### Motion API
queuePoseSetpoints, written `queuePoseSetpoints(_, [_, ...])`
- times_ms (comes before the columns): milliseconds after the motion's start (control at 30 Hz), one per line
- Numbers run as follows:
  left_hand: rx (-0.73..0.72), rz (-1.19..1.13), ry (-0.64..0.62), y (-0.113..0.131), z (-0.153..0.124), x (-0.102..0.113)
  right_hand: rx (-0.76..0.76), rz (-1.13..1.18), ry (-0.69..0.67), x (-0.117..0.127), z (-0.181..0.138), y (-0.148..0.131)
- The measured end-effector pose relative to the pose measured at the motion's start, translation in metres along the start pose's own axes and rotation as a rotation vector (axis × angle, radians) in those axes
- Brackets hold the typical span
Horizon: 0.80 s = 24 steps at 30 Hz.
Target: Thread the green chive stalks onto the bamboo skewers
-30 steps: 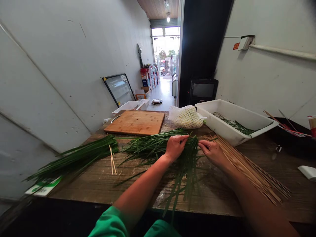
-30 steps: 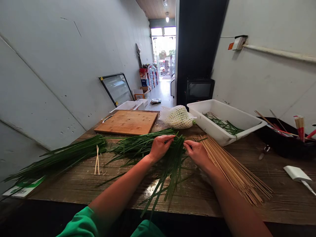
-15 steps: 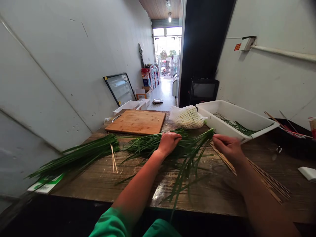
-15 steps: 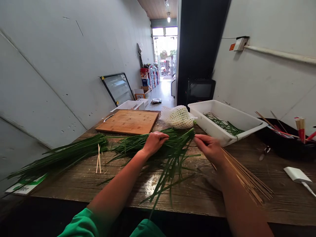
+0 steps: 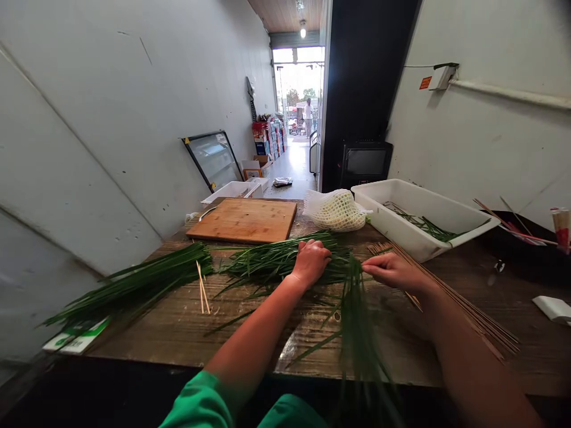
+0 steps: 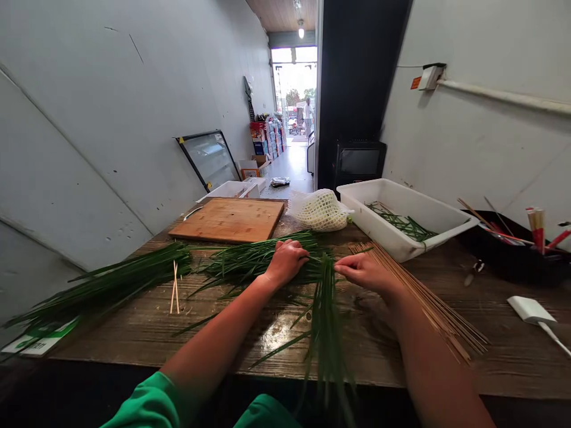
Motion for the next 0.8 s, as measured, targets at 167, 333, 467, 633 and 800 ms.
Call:
queuePoseSetpoints(167, [0.010,-0.054,0.104,-0.002,-0.001,0.008,0.017,-0.311,0.159,-0.010,0.015,0.000])
queuePoseSetpoints(333, [0.054,-0.124,0.136,-0.004,-0.001,0.009,0.023,-0.326,0.262,-0.005,0.012,-0.002])
queuePoseSetpoints(467, [0.102,-0.199,0.172,-0.008,0.001,0.011,0.021,-0.335,0.331,-0.001,0.010,-0.003])
queuePoseSetpoints(633, [0.145,-0.284,0.180,-0.013,0.002,0.010,-0.009,-0.367,0.346,-0.001,0.010,0.001])
queuePoseSetpoints(800, [0.146,-0.317,0.195,-0.014,0.001,0.010,-0.029,-0.367,0.344,-0.001,0.009,0.001])
Point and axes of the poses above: each hand's wrist, its own z-axis towards the middle knuckle, its own x-axis out of the back of the hand, y = z × x, the point moved 9 cm from there along z, towards the middle knuckle, and after that the axes turned 15 degrees about -z, right-handed, at the moved point
